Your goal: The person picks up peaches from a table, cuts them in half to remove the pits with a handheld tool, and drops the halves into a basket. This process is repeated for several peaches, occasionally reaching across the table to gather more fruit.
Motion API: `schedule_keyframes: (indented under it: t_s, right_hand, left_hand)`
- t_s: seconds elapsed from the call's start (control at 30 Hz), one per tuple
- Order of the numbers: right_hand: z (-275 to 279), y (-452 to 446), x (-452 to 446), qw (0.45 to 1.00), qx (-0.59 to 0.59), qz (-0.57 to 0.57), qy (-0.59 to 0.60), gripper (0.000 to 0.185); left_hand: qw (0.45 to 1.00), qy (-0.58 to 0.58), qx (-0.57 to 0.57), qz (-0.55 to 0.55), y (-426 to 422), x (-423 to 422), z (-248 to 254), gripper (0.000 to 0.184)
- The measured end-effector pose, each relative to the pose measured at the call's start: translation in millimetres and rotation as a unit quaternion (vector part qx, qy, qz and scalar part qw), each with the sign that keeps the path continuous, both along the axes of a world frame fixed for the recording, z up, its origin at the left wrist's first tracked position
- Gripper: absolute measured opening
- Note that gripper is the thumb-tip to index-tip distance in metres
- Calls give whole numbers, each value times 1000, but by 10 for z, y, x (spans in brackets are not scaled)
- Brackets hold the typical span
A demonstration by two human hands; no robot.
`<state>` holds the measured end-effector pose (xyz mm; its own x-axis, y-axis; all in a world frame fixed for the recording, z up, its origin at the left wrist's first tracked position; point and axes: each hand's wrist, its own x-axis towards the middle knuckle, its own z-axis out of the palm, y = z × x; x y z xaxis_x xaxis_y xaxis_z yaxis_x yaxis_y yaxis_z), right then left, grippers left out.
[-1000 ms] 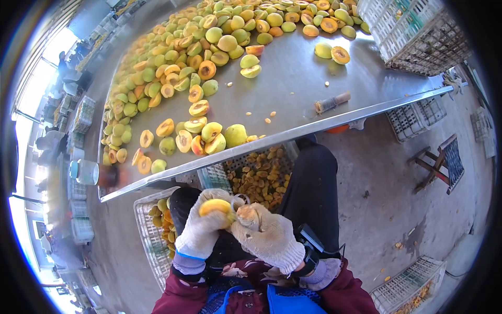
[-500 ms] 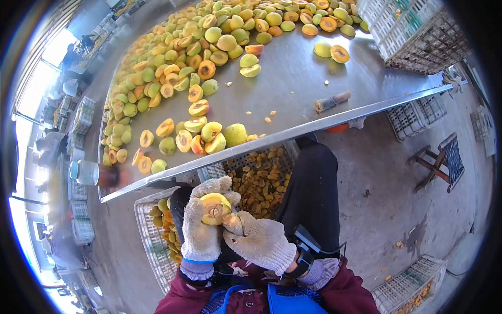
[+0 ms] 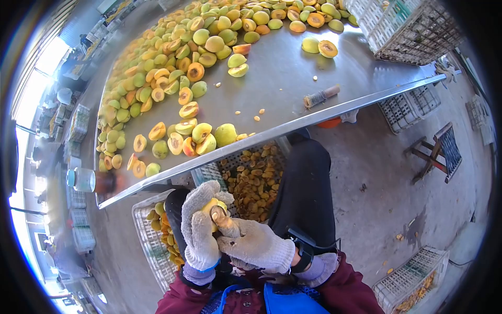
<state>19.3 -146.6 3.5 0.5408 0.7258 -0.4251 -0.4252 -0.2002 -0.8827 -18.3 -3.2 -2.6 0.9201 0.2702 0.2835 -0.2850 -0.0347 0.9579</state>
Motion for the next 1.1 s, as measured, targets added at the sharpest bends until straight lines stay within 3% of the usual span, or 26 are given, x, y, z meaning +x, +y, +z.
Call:
schedule_keyframes:
  t_s: [0.03, 0.1, 0.17, 0.2, 0.27, 0.3, 0.37, 0.4, 0.47, 0.57, 0.6, 0.63, 0.73, 0.8, 0.83, 0.87, 0.9, 0.93, 1.03, 1.07, 1.1]
  right_hand:
    - [42, -21, 52, 987, 26, 33, 155, 25]
    - [110, -68, 137, 981, 32, 36, 188, 22]
    - [154, -87, 158, 974, 38, 38, 222, 19]
    - [169, -83, 166, 974, 32, 40, 220, 19]
    - [159, -101, 147, 973, 24, 43, 225, 19]
    - [130, -120, 168, 966, 40, 62, 248, 19]
    - [18, -165, 180, 957, 55, 82, 272, 19]
    - [-81, -184, 140, 942, 115, 102, 298, 20]
    - [-131, -182, 126, 922, 174, 123, 322, 21]
    - [-105, -162, 111, 912, 195, 111, 342, 20]
    - [-68, -163, 113, 927, 148, 123, 323, 20]
    - [-26, -153, 112, 938, 101, 136, 303, 19]
    - [155, -107, 140, 956, 52, 122, 263, 19]
    - [99, -105, 115, 957, 34, 108, 268, 18]
    - [-72, -104, 38, 942, 78, 119, 303, 17]
    - [-168, -104, -23, 924, 120, 133, 339, 15]
    - [-205, -112, -69, 923, 119, 132, 341, 15]
    - [-217, -108, -101, 926, 163, 116, 319, 16]
    - [-237, -143, -73, 900, 234, 114, 349, 20]
    - [-227, -143, -52, 892, 261, 108, 352, 20]
    - [-223, -148, -34, 884, 287, 101, 355, 20]
  left_hand:
    - [997, 7, 78, 4, 17, 28, 5, 36]
    - [994, -21, 106, 22, -7, 95, 31, 34]
    - [969, -28, 244, 28, 18, 128, 61, 33]
    - [969, -29, 243, 25, 10, 157, 109, 33]
    - [977, 211, -10, -12, -18, 152, 257, 31]
    - [978, 209, -9, -13, 4, 165, 259, 31]
    - [973, 61, 221, -21, 58, 177, 242, 28]
    - [973, 62, 221, -23, 89, 173, 187, 28]
    - [962, -80, 256, -45, 146, 185, 88, 27]
    - [959, -10, 275, -66, 172, 243, 203, 30]
    - [961, 236, -70, -129, 132, 189, 332, 33]
    - [912, 275, -263, -153, 98, 186, 503, 35]
    - [935, 266, -169, -162, 128, 114, 426, 35]
    - [959, 261, -90, -67, 70, 55, 347, 29]
    - [959, 261, -90, -70, 88, 68, 296, 29]
    - [984, 141, 90, -54, 101, 80, 250, 26]
    - [963, 13, 266, -35, 105, 97, 241, 26]
    - [940, -36, 339, -23, 94, 110, 274, 27]
    - [952, -25, 298, -57, 87, 179, 322, 20]
    - [974, 17, 211, -75, 92, 170, 232, 22]
    - [974, 13, 212, -77, 94, 164, 178, 22]
